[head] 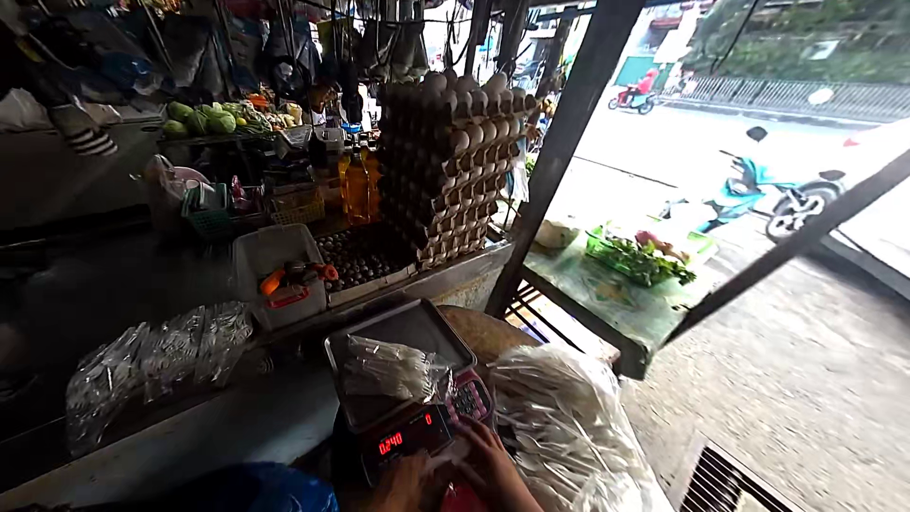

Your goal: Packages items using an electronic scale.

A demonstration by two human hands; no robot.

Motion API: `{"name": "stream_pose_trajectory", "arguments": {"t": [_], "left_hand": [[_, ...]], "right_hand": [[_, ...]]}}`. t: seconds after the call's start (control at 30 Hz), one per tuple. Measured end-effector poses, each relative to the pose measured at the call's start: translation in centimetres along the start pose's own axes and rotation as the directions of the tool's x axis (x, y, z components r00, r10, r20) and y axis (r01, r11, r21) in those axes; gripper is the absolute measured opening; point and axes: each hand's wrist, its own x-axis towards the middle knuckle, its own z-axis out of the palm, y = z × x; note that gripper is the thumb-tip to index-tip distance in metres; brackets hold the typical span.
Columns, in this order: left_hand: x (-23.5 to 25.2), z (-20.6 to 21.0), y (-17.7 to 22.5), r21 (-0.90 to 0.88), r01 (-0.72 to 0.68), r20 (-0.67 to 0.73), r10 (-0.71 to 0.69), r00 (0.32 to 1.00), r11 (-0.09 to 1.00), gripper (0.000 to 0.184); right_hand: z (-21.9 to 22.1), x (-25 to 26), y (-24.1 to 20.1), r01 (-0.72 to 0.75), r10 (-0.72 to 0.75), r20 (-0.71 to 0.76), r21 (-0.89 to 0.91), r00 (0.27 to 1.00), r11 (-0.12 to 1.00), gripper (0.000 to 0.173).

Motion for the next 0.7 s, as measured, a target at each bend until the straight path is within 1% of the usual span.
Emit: {"name": "stream_pose_trajectory", "arguments": {"t": [0.03, 0.07, 0.1, 0.13, 0.2, 0.27, 0.33, 0.37, 0.47, 0.57, 0.6, 0.63, 0.7], "left_hand": [[0.0, -0.2, 0.0, 0.035, -0.029, -0.043, 0.03, 0.999, 0.999, 0.034], [-0.1, -0.4, 0.1, 0.079, -0.068, -0.073, 0.073, 0.995, 0.995, 0.035], [-0.3, -0.5, 0.5, 0.124, -0.113, -0.093, 0.124, 0.988, 0.986, 0.036], [-0.4, -0.6, 1.0, 0.163, -0.153, -0.1, 0.17, 0.98, 0.975, 0.037], [-0.2, -0.8, 2.0, 0.206, -0.191, -0.114, 0.217, 0.969, 0.96, 0.037], [0.3, -0.8, 2.5, 0.227, -0.192, -0.131, 0.225, 0.965, 0.955, 0.035], [0.7, -0.9, 2.7, 0.254, -0.192, -0.141, 0.232, 0.962, 0.948, 0.034], [1.0, -0.9, 2.8, 0.273, -0.213, -0.167, 0.264, 0.95, 0.938, 0.032], [1.9, -0.8, 3.1, 0.371, -0.291, -0.289, 0.408, 0.866, 0.882, 0.028], [2.9, -1.1, 3.8, 0.474, -0.29, -0.337, 0.476, 0.812, 0.831, 0.026], [3.1, -1.1, 3.9, 0.486, -0.286, -0.345, 0.482, 0.805, 0.826, 0.026], [3.2, -1.3, 4.1, 0.466, -0.286, -0.325, 0.462, 0.825, 0.837, 0.026], [2.8, -2.4, 4.6, 0.328, -0.272, -0.188, 0.345, 0.92, 0.905, 0.037]], "right_hand": [[-0.7, 0.0, 0.0, -0.09, 0.091, 0.002, 0.164, 0.996, 0.982, 0.052], [-1.0, -0.1, -0.4, -0.167, 0.171, 0.012, 0.306, 0.985, 0.937, 0.047], [-1.1, -0.3, -0.8, -0.226, 0.23, 0.037, 0.387, 0.973, 0.894, 0.041], [-0.9, -0.5, -1.2, -0.262, 0.26, 0.064, 0.427, 0.963, 0.865, 0.036], [-0.7, -0.6, -1.6, -0.288, 0.275, 0.097, 0.455, 0.957, 0.843, 0.031], [-0.8, -0.9, -1.6, -0.287, 0.285, 0.077, 0.471, 0.956, 0.834, 0.028], [-1.1, -1.3, -1.5, -0.266, 0.293, 0.041, 0.551, 0.955, 0.791, 0.025], [-1.2, -1.4, -1.3, -0.252, 0.306, 0.01, 0.596, 0.952, 0.763, 0.025], [-1.8, -1.2, -0.6, -0.237, 0.357, -0.05, 0.661, 0.933, 0.712, 0.03], [-2.1, -0.7, -1.0, -0.281, 0.405, -0.039, 0.66, 0.914, 0.697, 0.037], [-2.0, -0.6, -1.1, -0.283, 0.415, -0.051, 0.655, 0.908, 0.7, 0.036], [-1.9, -0.5, -1.1, -0.276, 0.423, -0.07, 0.66, 0.903, 0.699, 0.032], [-1.8, -0.4, -0.8, -0.239, 0.438, -0.136, 0.678, 0.889, 0.695, 0.023]]}}
